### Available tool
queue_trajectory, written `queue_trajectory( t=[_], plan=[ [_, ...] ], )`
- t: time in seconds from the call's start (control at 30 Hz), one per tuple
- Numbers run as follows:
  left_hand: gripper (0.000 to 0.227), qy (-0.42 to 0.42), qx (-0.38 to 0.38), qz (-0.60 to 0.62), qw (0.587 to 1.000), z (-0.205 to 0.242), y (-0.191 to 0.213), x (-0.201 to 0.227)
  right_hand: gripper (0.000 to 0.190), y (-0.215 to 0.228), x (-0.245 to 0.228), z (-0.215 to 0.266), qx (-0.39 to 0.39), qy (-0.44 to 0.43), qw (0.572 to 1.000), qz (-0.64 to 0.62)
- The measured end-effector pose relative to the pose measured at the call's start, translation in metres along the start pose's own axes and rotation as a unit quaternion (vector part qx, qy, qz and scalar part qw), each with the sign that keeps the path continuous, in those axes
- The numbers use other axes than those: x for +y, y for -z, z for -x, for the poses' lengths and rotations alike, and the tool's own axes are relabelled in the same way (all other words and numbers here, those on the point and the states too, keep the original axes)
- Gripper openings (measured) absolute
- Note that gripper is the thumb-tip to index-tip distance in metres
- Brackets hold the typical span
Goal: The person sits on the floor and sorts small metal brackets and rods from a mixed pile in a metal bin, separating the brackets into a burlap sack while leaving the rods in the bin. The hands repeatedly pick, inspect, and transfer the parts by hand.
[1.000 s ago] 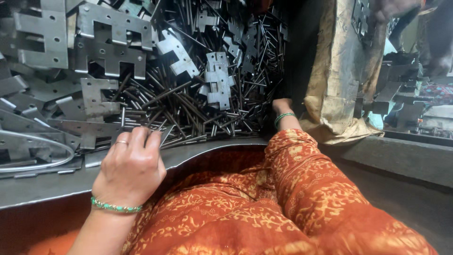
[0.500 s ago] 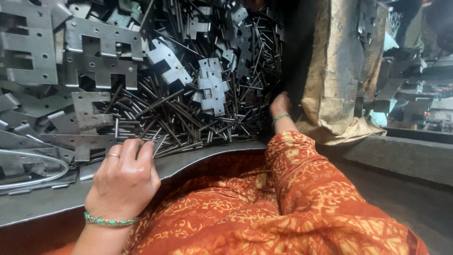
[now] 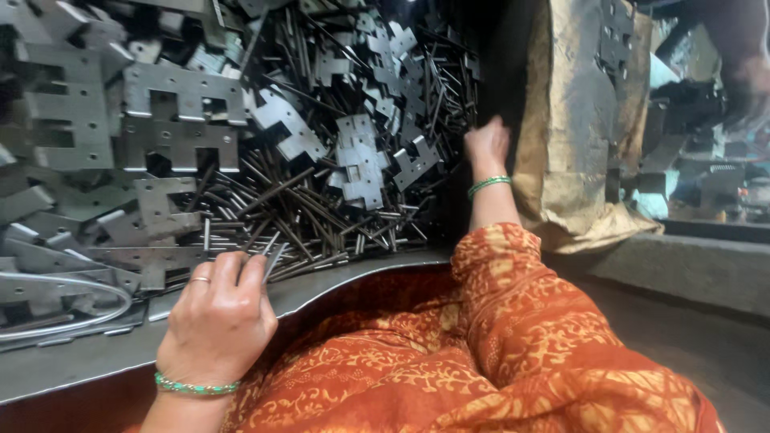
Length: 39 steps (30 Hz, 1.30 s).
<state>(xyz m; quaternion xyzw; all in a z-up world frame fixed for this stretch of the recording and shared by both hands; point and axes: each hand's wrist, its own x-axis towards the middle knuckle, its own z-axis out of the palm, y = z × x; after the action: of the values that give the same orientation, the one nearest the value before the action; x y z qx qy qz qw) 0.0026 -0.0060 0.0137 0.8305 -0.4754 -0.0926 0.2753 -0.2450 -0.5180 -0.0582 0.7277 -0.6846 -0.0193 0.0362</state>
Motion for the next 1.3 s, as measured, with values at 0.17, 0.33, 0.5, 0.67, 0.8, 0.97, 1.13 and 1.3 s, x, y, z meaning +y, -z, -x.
queue_trajectory(
  t=[0.17, 0.33, 0.5, 0.67, 0.8, 0.97, 1.13, 1.3],
  plan=[
    [0.029, 0.001, 0.011, 0.022, 1.0, -0.005, 0.003, -0.004, 0.022, -0.079, 0.047, -0.035, -0.024, -0.065, 0.997, 0.015],
    [0.026, 0.004, 0.003, 0.008, 1.0, -0.003, -0.002, 0.0, 0.024, -0.099, 0.073, -0.034, -0.031, -0.065, 0.997, 0.026],
    [0.028, -0.008, 0.025, 0.018, 0.999, -0.008, 0.003, -0.002, 0.026, -0.094, 0.056, -0.042, 0.019, 0.007, 1.0, 0.015],
    [0.022, -0.003, 0.004, 0.0, 1.0, 0.0, -0.002, 0.0, 0.024, -0.063, 0.054, -0.01, -0.018, 0.079, 0.997, 0.008],
    [0.022, 0.0, 0.019, -0.002, 1.0, 0.002, -0.008, -0.003, 0.028, -0.024, 0.006, 0.049, -0.038, 0.162, 0.977, -0.131],
    [0.023, 0.01, 0.009, -0.004, 1.0, 0.003, -0.008, -0.004, 0.029, 0.038, -0.052, 0.135, -0.014, 0.234, 0.958, -0.168],
    [0.021, 0.013, 0.001, -0.012, 1.0, 0.004, -0.008, -0.002, 0.016, 0.072, -0.102, 0.218, 0.004, 0.333, 0.919, -0.211],
    [0.019, -0.001, 0.026, -0.01, 1.0, 0.007, -0.011, -0.007, 0.015, 0.053, -0.061, 0.155, 0.102, 0.261, 0.94, -0.196]
  ],
)
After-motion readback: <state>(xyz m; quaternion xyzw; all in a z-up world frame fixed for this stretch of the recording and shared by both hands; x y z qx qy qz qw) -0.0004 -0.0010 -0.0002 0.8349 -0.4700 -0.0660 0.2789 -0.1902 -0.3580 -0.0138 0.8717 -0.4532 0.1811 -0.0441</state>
